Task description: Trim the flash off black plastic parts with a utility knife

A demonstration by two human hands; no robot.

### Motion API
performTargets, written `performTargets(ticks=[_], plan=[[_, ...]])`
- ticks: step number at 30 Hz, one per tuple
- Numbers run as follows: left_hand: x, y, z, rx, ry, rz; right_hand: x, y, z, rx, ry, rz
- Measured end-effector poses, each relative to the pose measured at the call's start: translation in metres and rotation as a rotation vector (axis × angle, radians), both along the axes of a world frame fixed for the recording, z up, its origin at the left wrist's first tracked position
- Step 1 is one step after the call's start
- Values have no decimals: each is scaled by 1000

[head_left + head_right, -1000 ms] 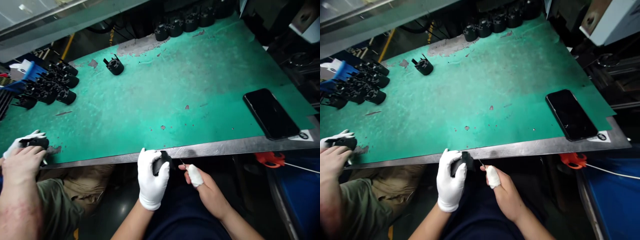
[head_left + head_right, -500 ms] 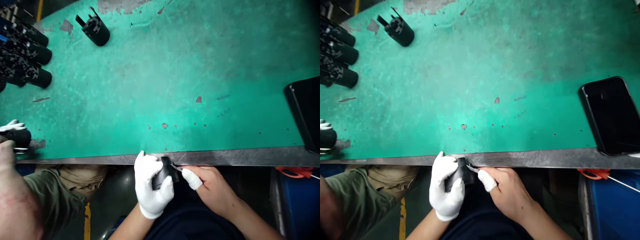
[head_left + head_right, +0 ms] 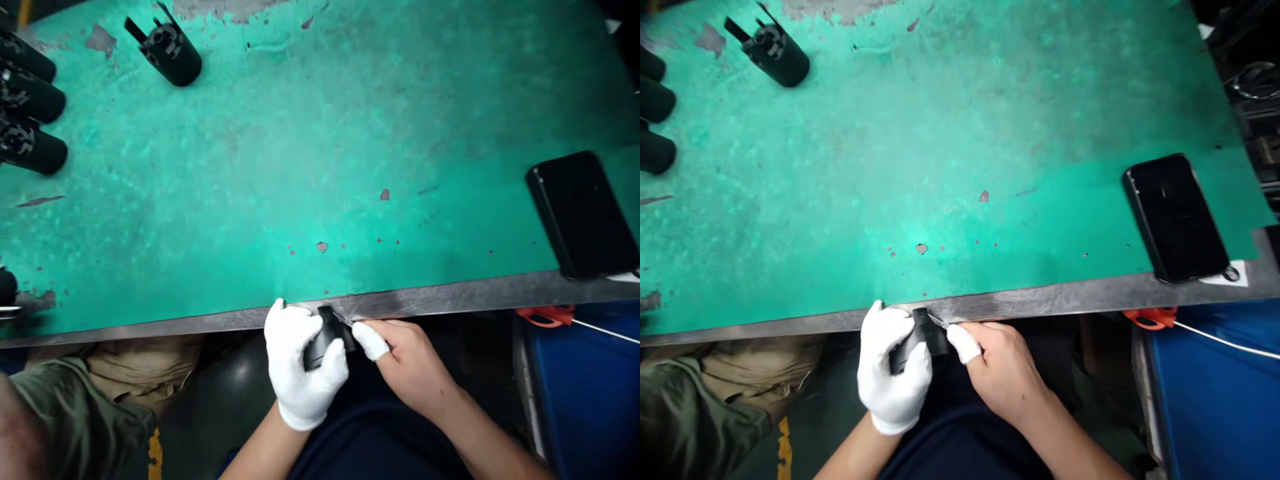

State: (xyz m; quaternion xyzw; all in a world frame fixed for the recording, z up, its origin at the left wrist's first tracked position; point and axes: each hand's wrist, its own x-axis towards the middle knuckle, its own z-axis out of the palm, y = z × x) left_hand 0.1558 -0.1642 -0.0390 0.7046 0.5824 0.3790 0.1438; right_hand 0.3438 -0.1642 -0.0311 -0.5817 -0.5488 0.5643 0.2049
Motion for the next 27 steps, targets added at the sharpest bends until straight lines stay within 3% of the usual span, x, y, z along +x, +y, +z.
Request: performTargets(ticks=[7,12,17,23,27], plan=[[2,4,3,18,6,-9,2,-8,5,7,222,-170],[2,2,4,20,-7,5,-5,-2,3,-81,360,-68],[4,2,5,9,-20,16,-9,-10,-6,-44,301,-278],[2,1,4,13,-15,16,-7,-11,-8,-14,397,-45],[6,3,3,-8,-20,16,-10,-11,-10,5,360,-147]])
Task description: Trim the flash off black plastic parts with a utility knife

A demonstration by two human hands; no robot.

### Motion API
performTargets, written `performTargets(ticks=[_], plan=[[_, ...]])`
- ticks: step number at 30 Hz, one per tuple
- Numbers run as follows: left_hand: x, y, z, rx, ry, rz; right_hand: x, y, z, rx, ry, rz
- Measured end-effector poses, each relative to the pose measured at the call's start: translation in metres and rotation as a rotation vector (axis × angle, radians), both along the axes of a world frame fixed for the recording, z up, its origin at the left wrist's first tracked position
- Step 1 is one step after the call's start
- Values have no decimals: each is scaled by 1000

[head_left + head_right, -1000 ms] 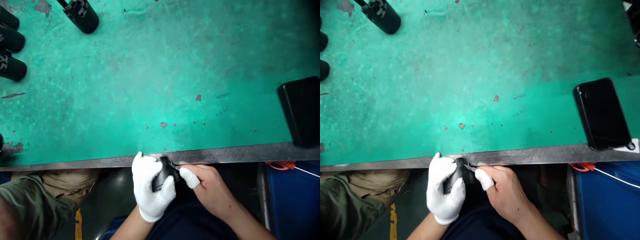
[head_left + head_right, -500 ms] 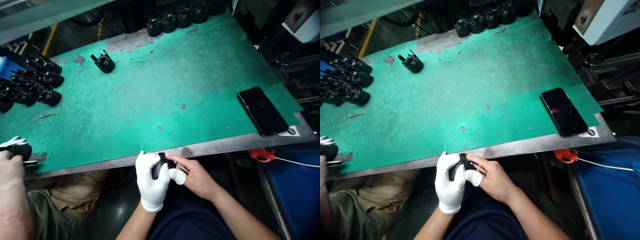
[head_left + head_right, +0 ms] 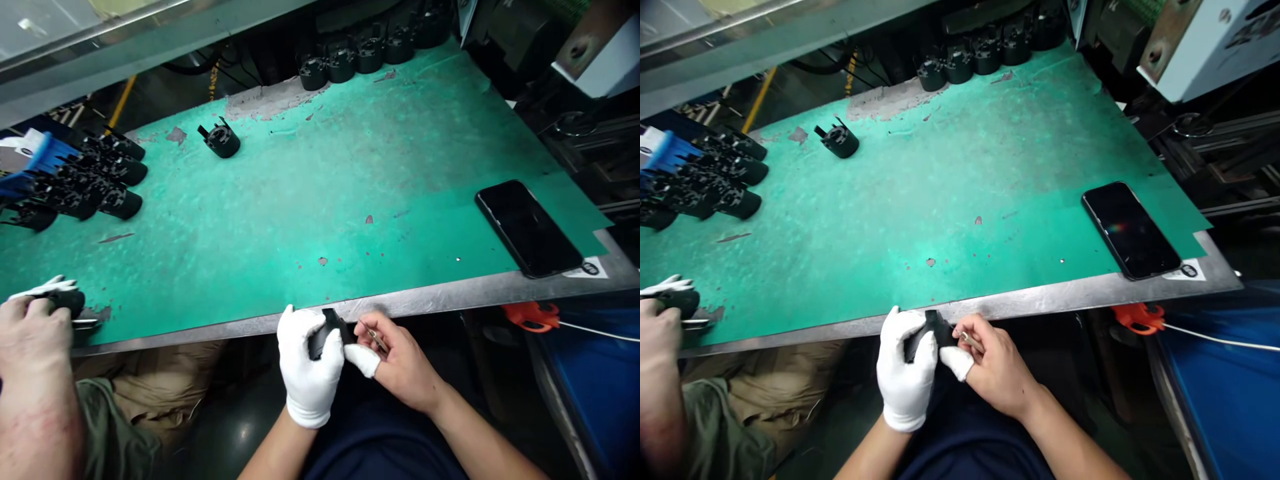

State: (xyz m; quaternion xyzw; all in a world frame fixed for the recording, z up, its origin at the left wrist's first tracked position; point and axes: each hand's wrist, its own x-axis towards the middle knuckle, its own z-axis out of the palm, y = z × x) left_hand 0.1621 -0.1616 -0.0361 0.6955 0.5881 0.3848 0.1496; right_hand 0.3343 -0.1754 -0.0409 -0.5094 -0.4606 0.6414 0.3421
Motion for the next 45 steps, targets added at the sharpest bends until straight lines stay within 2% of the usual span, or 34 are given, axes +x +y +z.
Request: performTargets(ticks=[4,6,8,10,12,14,15,17,19,21,23,26,30,33,36,40,45], plan=[[-1,-3,12,-68,5,-2,0,-7,-1,104,-81,21],[-8,-9,27,-167,-83,-97,2,-6,4,189,-85,-10],[-17,-15,47,-213,-255,-200,2,0,11,220,-2,-52],[-25,-20,65,-255,-382,-226,-4,9,20,147,176,-20],[-28,-21,78,-370,-414,-231,-17,16,28,28,374,67],[-27,-16,84,-466,-406,-239,-32,18,33,-67,473,98],[-26,-13,86,-462,-381,-220,-38,17,33,-108,479,81],[-24,-6,85,-367,-225,-114,-43,10,30,-184,447,11],[-24,0,82,-241,50,-33,-38,-1,24,-237,402,-44],[-26,5,75,-169,278,-91,-24,-10,18,-252,349,-71],[-28,11,67,-180,369,-219,-6,-16,15,-243,257,-44],[-29,21,59,-252,350,-312,18,-16,14,-180,88,30],[-27,33,60,-278,305,-247,29,-10,14,-159,6,28],[-21,30,60,-268,319,-119,20,-13,9,-240,79,31],[-13,17,55,-241,348,-8,3,-20,3,-327,180,31],[-5,0,47,-185,383,76,-16,-26,-4,-301,207,-23],[-1,-9,41,-192,434,116,-17,-23,-5,-268,211,-23]])
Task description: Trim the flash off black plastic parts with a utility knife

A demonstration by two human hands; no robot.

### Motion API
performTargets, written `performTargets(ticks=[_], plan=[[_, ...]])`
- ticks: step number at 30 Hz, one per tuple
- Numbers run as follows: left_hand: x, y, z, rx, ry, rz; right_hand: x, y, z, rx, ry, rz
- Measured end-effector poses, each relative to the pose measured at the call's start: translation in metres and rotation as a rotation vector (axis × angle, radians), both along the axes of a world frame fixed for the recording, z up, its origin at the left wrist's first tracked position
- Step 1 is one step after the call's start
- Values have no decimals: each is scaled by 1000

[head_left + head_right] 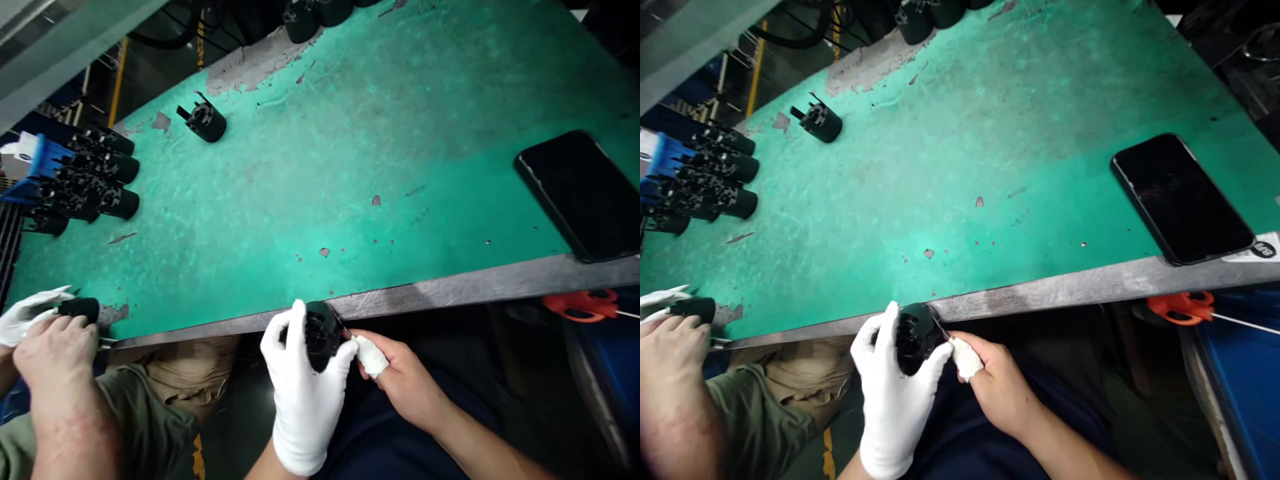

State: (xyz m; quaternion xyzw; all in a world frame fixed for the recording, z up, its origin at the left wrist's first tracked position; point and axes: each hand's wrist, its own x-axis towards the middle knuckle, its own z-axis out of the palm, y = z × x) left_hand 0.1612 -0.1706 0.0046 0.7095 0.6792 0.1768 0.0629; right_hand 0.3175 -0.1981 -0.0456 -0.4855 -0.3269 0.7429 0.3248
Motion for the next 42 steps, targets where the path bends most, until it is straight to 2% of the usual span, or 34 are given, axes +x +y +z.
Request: performTargets(ticks=[7,23,28,32,36,42], plan=[[4,-4,-3,-2,1,50,4,6,2,98,-23,-8],[5,-5,-10,37,8,71,7,13,-2,111,-47,12],[1,-7,-16,85,0,54,5,15,-3,105,-108,15],[0,-8,-21,134,6,40,4,15,-8,87,-57,27],[1,-8,-19,119,-9,52,5,9,-14,66,11,28],[0,-9,-21,122,-34,46,7,9,-14,99,-30,59]])
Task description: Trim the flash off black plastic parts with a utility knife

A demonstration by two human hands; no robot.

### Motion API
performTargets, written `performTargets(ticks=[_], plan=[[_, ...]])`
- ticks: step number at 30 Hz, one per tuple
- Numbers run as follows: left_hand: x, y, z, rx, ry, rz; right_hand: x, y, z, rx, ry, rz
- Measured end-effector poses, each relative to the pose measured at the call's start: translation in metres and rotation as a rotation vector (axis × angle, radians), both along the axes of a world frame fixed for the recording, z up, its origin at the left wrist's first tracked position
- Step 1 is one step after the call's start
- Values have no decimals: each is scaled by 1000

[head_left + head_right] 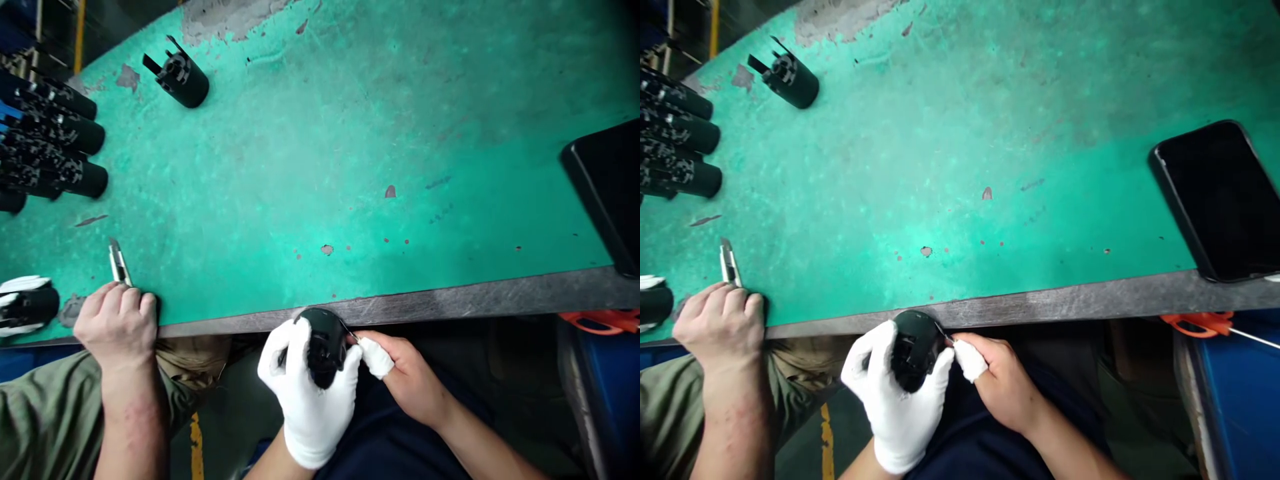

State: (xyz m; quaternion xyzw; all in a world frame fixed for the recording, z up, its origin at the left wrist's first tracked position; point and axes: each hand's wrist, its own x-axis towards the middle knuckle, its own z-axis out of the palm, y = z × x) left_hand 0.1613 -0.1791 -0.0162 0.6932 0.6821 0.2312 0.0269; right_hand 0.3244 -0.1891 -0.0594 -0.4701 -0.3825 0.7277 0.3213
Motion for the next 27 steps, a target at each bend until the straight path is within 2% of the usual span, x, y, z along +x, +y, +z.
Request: performTargets(ticks=[5,9,15,21,27], plan=[[-5,0,-5,61,-3,-38,-3,5,7,12,-78,-27],[-8,-1,-6,56,-36,-91,0,2,6,37,-86,-45],[-6,2,-3,49,-82,-99,6,8,2,143,-75,58],[-4,9,-5,133,-111,-147,-1,16,8,92,-170,52],[-5,10,-5,104,-130,-147,-1,20,10,63,-81,62]])
